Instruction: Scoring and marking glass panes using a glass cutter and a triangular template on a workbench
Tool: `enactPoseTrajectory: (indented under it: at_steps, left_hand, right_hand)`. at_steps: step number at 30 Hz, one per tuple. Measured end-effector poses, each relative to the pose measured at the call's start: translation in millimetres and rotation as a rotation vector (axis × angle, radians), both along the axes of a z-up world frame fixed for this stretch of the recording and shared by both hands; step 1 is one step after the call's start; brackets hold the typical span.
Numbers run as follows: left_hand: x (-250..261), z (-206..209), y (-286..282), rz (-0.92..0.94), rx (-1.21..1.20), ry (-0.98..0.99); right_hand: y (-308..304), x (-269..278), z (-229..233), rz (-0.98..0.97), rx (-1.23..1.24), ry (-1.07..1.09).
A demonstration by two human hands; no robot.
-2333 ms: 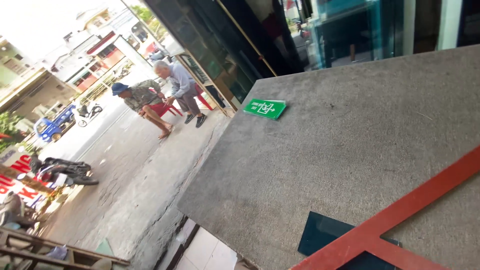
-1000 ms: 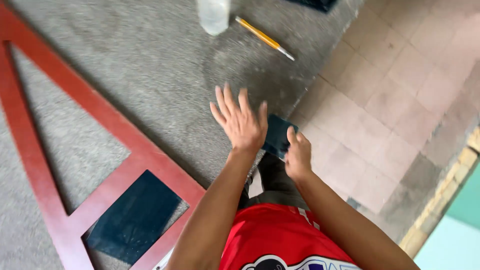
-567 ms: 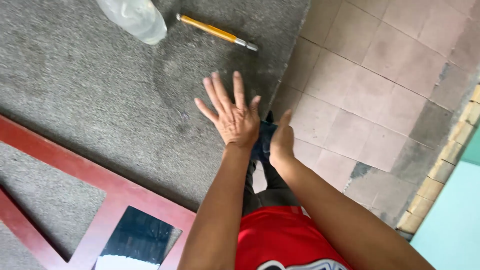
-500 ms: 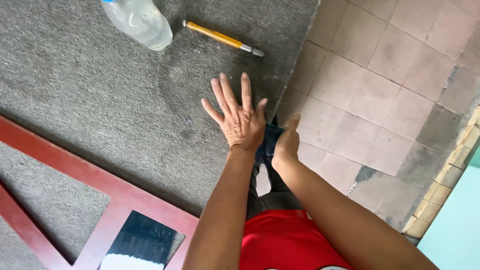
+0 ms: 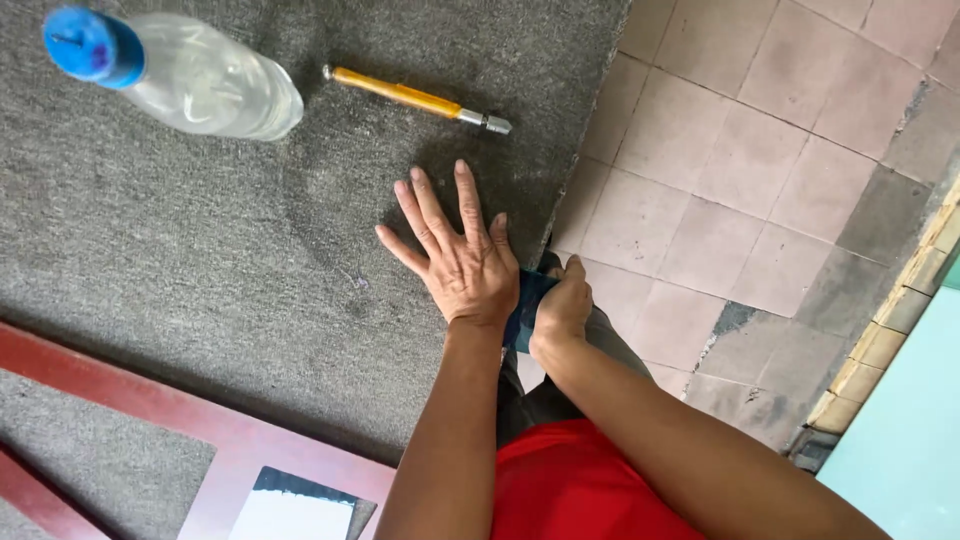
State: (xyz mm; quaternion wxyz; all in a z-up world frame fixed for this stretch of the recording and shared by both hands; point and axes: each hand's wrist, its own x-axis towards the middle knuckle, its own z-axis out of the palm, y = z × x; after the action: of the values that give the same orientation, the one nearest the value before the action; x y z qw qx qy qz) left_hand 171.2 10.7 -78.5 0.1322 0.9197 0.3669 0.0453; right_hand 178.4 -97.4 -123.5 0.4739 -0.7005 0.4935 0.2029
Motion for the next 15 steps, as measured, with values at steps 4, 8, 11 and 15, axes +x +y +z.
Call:
enactPoseTrajectory:
  at_steps: [4,8,11,15]
  left_hand:
    - [-1.4,7.6,6.9,-0.003,0.006,0.027]
    - [-0.3,5.9,3.8,-0.001,-0.045,0.056]
    - [2.0,5.4,3.8,0.009,-0.05,0.071]
    - [-2.3,14.8,0.8,0.048,-0.005,0.035]
  right_hand:
    - [7.2,-7.2,-11.6,0.0,0.044,-0.025]
    - [40.4,5.2,41.5,0.062,0.055,0.037]
    - [67.8,16.2,88.4,0.036,0.07,0.049]
    - [10.7,-2.1,60.6,-0.022,0.336,-0.003]
